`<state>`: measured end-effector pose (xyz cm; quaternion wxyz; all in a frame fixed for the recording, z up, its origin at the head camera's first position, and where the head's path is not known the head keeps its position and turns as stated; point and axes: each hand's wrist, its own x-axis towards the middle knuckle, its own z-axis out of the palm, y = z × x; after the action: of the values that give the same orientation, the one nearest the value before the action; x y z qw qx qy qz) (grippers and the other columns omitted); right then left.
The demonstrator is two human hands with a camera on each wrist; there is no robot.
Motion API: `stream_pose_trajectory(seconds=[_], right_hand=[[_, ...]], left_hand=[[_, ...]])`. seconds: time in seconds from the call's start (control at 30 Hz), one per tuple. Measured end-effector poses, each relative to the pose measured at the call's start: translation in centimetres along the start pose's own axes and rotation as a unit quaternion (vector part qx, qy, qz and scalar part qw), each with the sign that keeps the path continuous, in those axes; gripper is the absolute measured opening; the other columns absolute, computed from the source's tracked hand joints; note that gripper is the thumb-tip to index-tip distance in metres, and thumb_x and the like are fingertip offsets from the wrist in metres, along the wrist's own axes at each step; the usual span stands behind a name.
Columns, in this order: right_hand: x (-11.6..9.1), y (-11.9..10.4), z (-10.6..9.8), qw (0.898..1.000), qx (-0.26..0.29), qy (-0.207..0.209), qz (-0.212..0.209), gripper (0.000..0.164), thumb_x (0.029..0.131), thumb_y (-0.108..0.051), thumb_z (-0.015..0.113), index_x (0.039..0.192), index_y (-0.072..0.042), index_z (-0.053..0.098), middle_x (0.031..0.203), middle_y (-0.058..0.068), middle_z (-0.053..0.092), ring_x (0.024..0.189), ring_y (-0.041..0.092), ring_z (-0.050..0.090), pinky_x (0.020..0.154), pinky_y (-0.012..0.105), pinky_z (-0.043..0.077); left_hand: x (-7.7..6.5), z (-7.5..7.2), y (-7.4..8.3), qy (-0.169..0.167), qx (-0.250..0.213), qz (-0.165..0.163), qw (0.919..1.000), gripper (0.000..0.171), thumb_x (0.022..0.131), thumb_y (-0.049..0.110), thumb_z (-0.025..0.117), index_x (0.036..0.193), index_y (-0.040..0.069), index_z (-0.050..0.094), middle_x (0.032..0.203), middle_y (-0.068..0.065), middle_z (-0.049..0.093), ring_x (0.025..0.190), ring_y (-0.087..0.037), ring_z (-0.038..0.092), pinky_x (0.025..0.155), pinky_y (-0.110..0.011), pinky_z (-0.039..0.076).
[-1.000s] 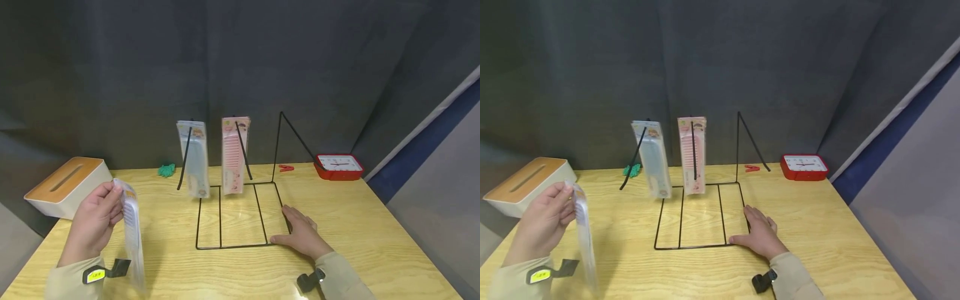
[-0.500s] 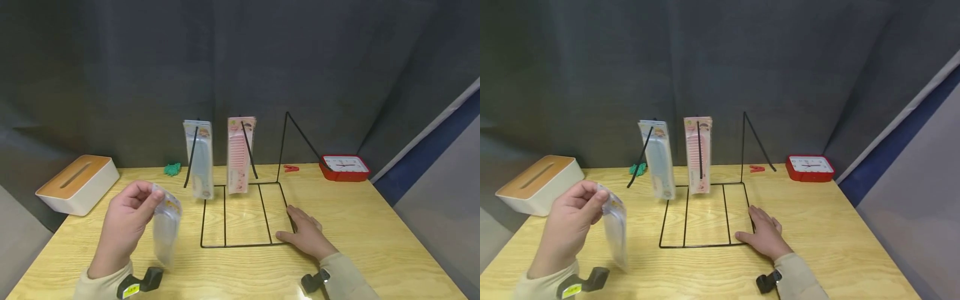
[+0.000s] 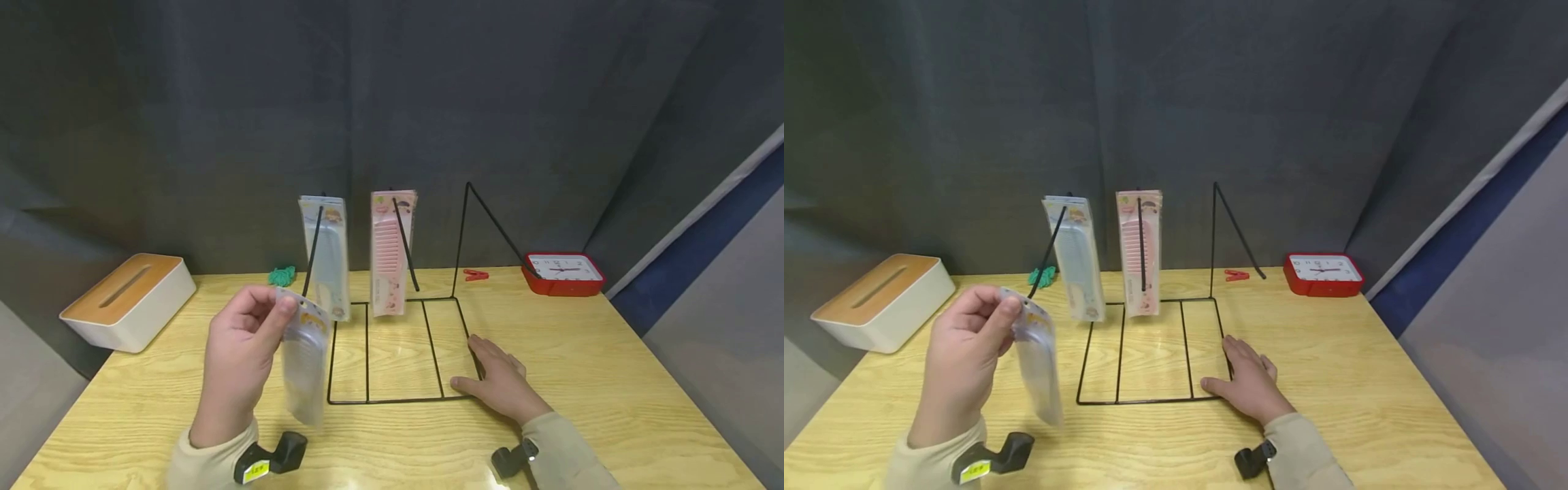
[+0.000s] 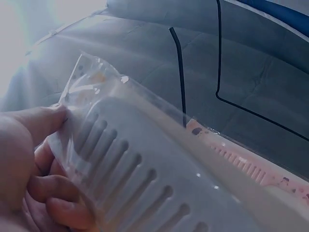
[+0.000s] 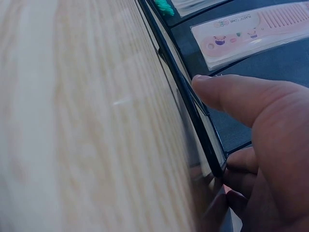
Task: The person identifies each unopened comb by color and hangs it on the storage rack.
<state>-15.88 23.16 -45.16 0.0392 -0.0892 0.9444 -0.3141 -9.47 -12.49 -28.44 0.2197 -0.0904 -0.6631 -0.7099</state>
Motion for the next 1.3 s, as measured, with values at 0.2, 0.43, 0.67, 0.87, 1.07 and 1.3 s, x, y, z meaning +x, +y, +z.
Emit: stream_pose_trajectory(seconds=[0.2, 0.43, 0.67, 0.87, 1.07, 1.3], right_hand=[[-0.1, -0.1, -0.4, 1.0, 0.002, 0.006, -0.002, 0.099, 0.086, -0.055, 0.073, 0.154, 0.005, 0.032, 0.159, 0.025, 0.028, 0.148, 0.045, 0.019, 0.11, 0.069, 0.007], [0.0, 0.1, -0.2, 1.0, 0.003, 0.005, 0.004, 0.098, 0.086, -0.053, 0.073, 0.153, 0.005, 0.033, 0.159, 0.025, 0.029, 0.148, 0.045, 0.02, 0.111, 0.068, 0.007], [-0.2, 0.4, -0.1, 1.0, 0.001, 0.01, 0.006, 0.097, 0.086, -0.053, 0.074, 0.153, 0.004, 0.034, 0.159, 0.024, 0.03, 0.148, 0.044, 0.022, 0.111, 0.068, 0.007], [-0.1, 0.3, -0.1, 1.0, 0.01, 0.011, 0.004, 0.096, 0.086, -0.052, 0.074, 0.153, 0.004, 0.034, 0.159, 0.024, 0.031, 0.148, 0.044, 0.022, 0.111, 0.068, 0.006], [-0.2, 0.2, 0.2, 1.0, 0.019, 0.01, 0.009, 0.095, 0.086, -0.05, 0.075, 0.152, 0.005, 0.035, 0.158, 0.024, 0.031, 0.148, 0.045, 0.022, 0.111, 0.068, 0.006], [-0.2, -0.1, 0.1, 1.0, 0.024, 0.015, 0.01, 0.095, 0.085, -0.049, 0.076, 0.152, 0.004, 0.036, 0.159, 0.023, 0.032, 0.148, 0.043, 0.022, 0.111, 0.067, 0.005]], left_hand=[[0.3, 0.1, -0.3, 0.015, 0.026, -0.007, 0.9995, 0.014, 0.094, 0.007, 0.071, 0.094, -0.004, 0.063, 0.09, -0.005, 0.069, 0.074, -0.013, 0.058, 0.064, -0.021, 0.049], [0.7, 0.2, -1.2, 0.014, 0.042, -0.022, 0.9988, 0.014, 0.095, 0.01, 0.071, 0.095, -0.002, 0.063, 0.093, -0.005, 0.069, 0.077, -0.012, 0.059, 0.066, -0.021, 0.049], [3.0, 0.3, -2.0, 0.006, 0.1, -0.019, 0.9948, 0.024, 0.095, 0.023, 0.072, 0.094, 0.0, 0.063, 0.085, -0.002, 0.066, 0.074, -0.014, 0.056, 0.063, -0.022, 0.049], [6.3, 0.4, -2.8, 0.002, 0.145, -0.015, 0.9894, 0.032, 0.094, 0.031, 0.073, 0.096, 0.0, 0.063, 0.08, -0.002, 0.061, 0.072, -0.015, 0.053, 0.06, -0.023, 0.047], [9.8, 1.2, -3.8, 0.016, 0.2, -0.048, 0.9784, 0.038, 0.094, 0.041, 0.07, 0.099, 0.004, 0.064, 0.082, -0.002, 0.059, 0.074, -0.014, 0.052, 0.061, -0.024, 0.045], [13.3, 2.1, -4.1, 0.022, 0.229, -0.081, 0.9699, 0.042, 0.095, 0.047, 0.067, 0.102, 0.006, 0.063, 0.086, -0.003, 0.057, 0.076, -0.015, 0.051, 0.066, -0.027, 0.044]])
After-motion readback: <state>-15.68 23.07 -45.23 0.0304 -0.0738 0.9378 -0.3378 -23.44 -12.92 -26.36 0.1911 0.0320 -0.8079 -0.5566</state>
